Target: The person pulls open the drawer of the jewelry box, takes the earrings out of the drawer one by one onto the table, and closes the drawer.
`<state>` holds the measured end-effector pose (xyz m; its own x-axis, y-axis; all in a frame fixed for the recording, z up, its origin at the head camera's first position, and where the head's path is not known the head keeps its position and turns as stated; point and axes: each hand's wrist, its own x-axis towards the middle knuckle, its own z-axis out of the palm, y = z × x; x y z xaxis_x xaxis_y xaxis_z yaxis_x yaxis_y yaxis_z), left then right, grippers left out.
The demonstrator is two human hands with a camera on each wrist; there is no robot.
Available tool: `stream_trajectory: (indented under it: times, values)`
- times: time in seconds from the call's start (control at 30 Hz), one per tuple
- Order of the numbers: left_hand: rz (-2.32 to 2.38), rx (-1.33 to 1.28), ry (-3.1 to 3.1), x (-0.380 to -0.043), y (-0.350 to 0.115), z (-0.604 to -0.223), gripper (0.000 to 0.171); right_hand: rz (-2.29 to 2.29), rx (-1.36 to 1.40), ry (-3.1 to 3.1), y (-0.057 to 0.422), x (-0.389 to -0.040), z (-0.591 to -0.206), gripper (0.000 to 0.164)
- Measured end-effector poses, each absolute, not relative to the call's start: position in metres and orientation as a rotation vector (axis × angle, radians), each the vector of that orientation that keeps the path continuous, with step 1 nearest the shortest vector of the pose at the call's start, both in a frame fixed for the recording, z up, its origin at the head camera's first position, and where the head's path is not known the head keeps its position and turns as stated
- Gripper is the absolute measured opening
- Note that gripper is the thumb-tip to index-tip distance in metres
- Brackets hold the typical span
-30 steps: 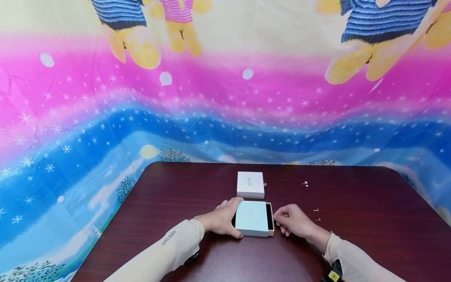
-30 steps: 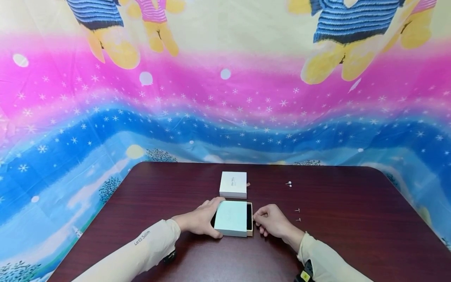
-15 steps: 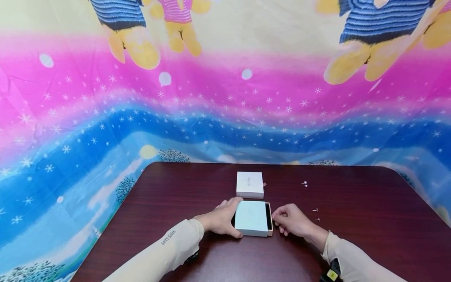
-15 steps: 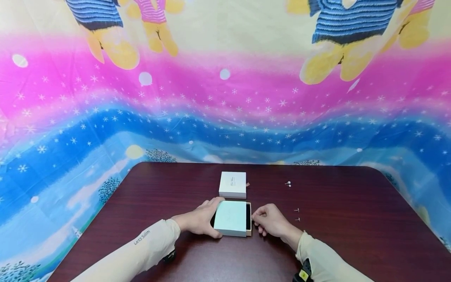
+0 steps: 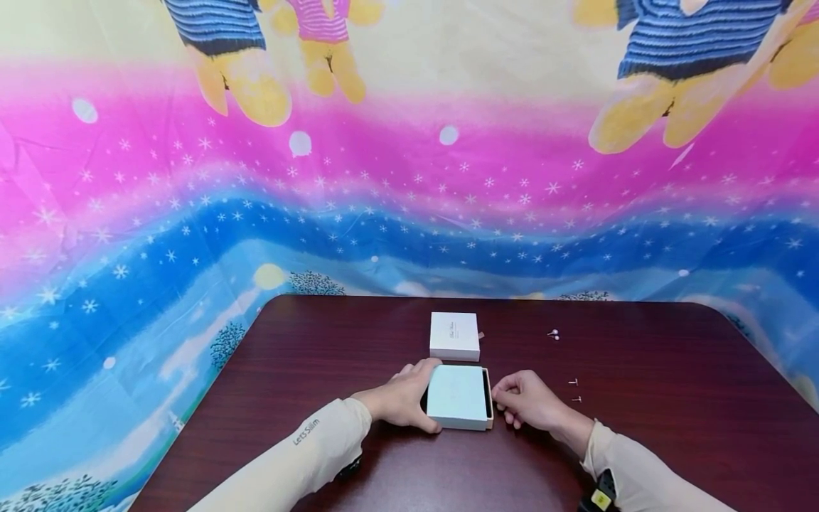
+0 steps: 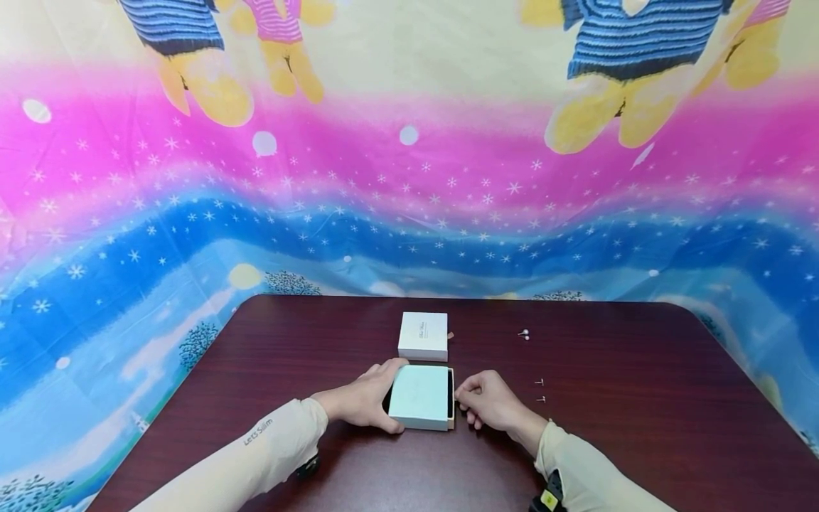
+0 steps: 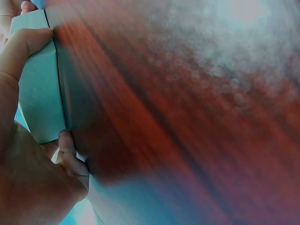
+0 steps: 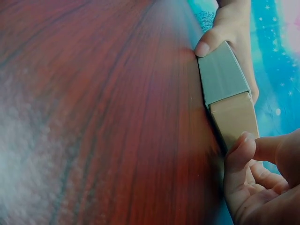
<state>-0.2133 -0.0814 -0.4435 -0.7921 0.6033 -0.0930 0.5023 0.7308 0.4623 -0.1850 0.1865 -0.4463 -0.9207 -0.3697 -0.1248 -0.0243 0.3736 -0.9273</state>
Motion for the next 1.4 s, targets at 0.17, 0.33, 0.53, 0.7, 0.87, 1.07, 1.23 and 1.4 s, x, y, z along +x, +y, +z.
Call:
stream_trajectory:
  times: [0.17,0.33,0.53,0.7,0.87,1.07,1.23,1.4]
  values:
    - [0.627,0.880,2.696,-0.2129,-0.0812,-0.4430,0.104,-1.564,-0.345,2.321,0.1859,-0.1849,-0.4456,0.020]
    - [0.631,0.886,2.695,-0.2115,-0.0813,-0.4417,0.104,-1.560,-0.347,2.321,0.1850,-0.1846,-0.4438,0.020]
    - [0.634,0.890,2.691,-0.2102,-0.0810,-0.4398,0.103,-1.561,-0.350,2.317,0.1835,-0.1846,-0.4432,0.020]
    - [0.628,0.883,2.695,-0.2107,-0.0808,-0.4409,0.104,-1.565,-0.350,2.312,0.1827,-0.1862,-0.4442,0.020]
    - [0.612,0.868,2.701,-0.2117,-0.0804,-0.4428,0.104,-1.562,-0.351,2.311,0.1820,-0.1865,-0.4444,0.020]
    - [0.621,0.873,2.700,-0.2130,-0.0806,-0.4433,0.104,-1.562,-0.344,2.305,0.1800,-0.1860,-0.4434,0.019]
    - [0.620,0.874,2.698,-0.2129,-0.0806,-0.4425,0.104,-1.561,-0.347,2.306,0.1792,-0.1871,-0.4442,0.020]
    - [0.618,0.879,2.700,-0.2138,-0.0807,-0.4437,0.104,-1.566,-0.341,2.300,0.1785,-0.1872,-0.4446,0.019]
